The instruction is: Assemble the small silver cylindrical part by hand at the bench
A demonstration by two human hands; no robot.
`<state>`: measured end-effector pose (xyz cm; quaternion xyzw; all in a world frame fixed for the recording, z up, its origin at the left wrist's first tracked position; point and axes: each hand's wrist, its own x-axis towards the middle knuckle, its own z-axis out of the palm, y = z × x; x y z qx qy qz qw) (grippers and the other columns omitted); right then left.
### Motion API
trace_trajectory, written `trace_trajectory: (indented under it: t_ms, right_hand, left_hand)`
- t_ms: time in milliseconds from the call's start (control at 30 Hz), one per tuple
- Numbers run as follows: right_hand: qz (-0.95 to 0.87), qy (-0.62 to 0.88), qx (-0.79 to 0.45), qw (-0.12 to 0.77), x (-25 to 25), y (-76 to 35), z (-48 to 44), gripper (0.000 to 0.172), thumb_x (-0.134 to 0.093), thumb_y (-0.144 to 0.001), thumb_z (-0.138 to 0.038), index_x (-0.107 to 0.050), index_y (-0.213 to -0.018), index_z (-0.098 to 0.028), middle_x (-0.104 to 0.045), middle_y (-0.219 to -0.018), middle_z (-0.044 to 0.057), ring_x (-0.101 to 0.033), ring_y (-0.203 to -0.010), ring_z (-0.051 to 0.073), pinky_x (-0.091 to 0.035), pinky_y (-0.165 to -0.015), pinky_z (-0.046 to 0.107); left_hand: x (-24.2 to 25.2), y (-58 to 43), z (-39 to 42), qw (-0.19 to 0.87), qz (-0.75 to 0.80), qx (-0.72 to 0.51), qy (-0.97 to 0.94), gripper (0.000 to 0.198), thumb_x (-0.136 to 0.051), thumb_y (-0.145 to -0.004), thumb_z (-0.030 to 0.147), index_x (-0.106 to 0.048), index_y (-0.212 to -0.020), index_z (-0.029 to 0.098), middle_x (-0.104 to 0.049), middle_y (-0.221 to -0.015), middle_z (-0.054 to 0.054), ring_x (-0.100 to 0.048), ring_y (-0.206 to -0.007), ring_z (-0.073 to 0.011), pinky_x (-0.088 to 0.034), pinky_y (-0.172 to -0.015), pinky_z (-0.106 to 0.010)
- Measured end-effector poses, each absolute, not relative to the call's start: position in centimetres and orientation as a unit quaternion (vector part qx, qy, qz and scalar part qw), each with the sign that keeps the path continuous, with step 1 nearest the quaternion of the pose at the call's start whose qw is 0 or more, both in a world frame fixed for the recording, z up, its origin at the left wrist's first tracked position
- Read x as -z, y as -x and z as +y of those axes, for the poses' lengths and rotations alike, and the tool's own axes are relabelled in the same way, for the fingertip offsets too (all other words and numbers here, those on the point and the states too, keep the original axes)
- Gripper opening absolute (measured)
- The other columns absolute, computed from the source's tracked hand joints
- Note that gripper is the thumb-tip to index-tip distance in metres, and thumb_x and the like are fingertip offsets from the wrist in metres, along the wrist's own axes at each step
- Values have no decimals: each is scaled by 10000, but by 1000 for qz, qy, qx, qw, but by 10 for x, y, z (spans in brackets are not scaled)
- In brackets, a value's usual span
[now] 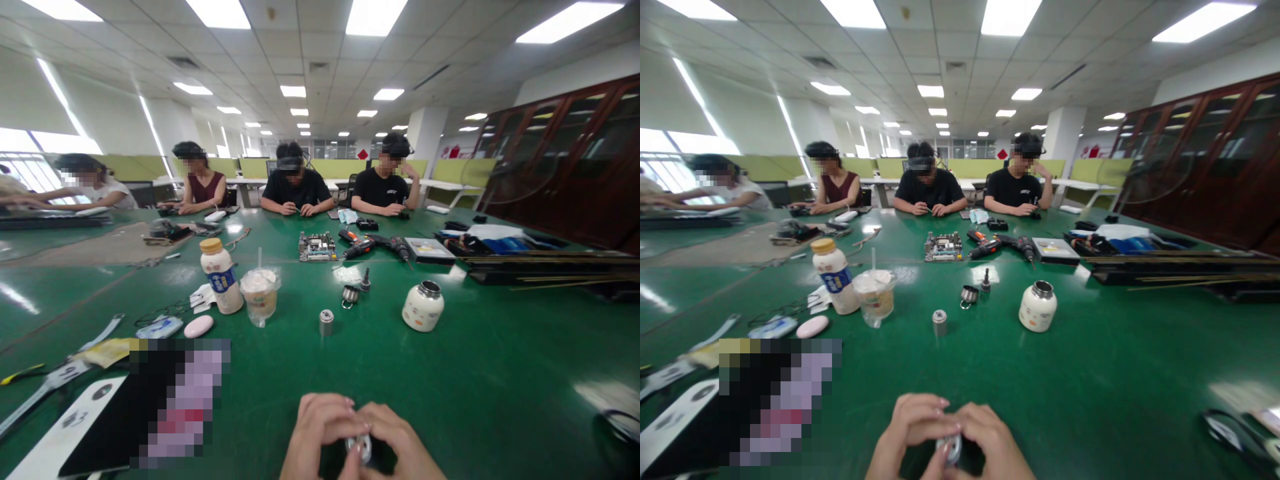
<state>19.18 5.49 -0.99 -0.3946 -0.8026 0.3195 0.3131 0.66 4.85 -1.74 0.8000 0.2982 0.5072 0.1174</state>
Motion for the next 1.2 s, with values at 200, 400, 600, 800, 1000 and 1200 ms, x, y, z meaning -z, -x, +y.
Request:
trace_trajectory:
  t_ms: [200,400,600,800,1000,1200]
  right_hand:
    - [-792,427,-323,294,11,-194,54,356,-715,-649,-119,-709,-983,-242,-764,-920,36,-681,-838,241,-505,-770,320]
    - [-772,470,-323,279,15,-197,55,289,-784,-597,-122,-700,-850,-234,-744,-842,3,-664,-806,220,-480,-749,284]
    - [-776,442,-341,293,11,-198,59,340,-907,-564,-223,-745,-862,-234,-745,-825,8,-665,-800,231,-470,-733,299]
    - [-773,446,-348,289,9,-198,57,369,-944,-535,-309,-747,-839,-238,-743,-806,2,-659,-804,235,-463,-727,302]
    - [-773,442,-351,290,8,-197,57,372,-931,-555,-393,-726,-807,-213,-734,-817,12,-654,-818,244,-456,-722,313]
    - [-777,438,-352,283,8,-197,58,404,-920,-567,-438,-737,-851,-218,-747,-844,16,-650,-834,250,-442,-739,323]
  left_hand:
    - [23,-4,47,145,328,-513,-780,623,-683,-695,64,-454,-1249,238,-748,-991,-40,-625,-972,-259,-489,-867,-381]
    - [18,-4,46,188,329,-519,-766,619,-678,-711,31,-421,-1232,244,-765,-845,23,-635,-928,-243,-438,-883,-382]
    - [10,-4,44,237,365,-501,-748,566,-677,-721,26,-467,-1187,269,-749,-892,23,-685,-959,-236,-467,-870,-359]
    - [2,-5,44,272,354,-502,-741,579,-685,-769,41,-419,-1221,288,-764,-864,45,-657,-964,-210,-412,-915,-350]
    - [-26,2,52,346,336,-417,-770,799,-721,-798,21,-297,-1386,358,-774,-923,82,-578,-1126,-192,-338,-1019,-353]
    - [-40,7,59,365,353,-339,-792,858,-758,-815,42,-269,-1441,366,-795,-884,101,-576,-1120,-184,-352,-1004,-338]
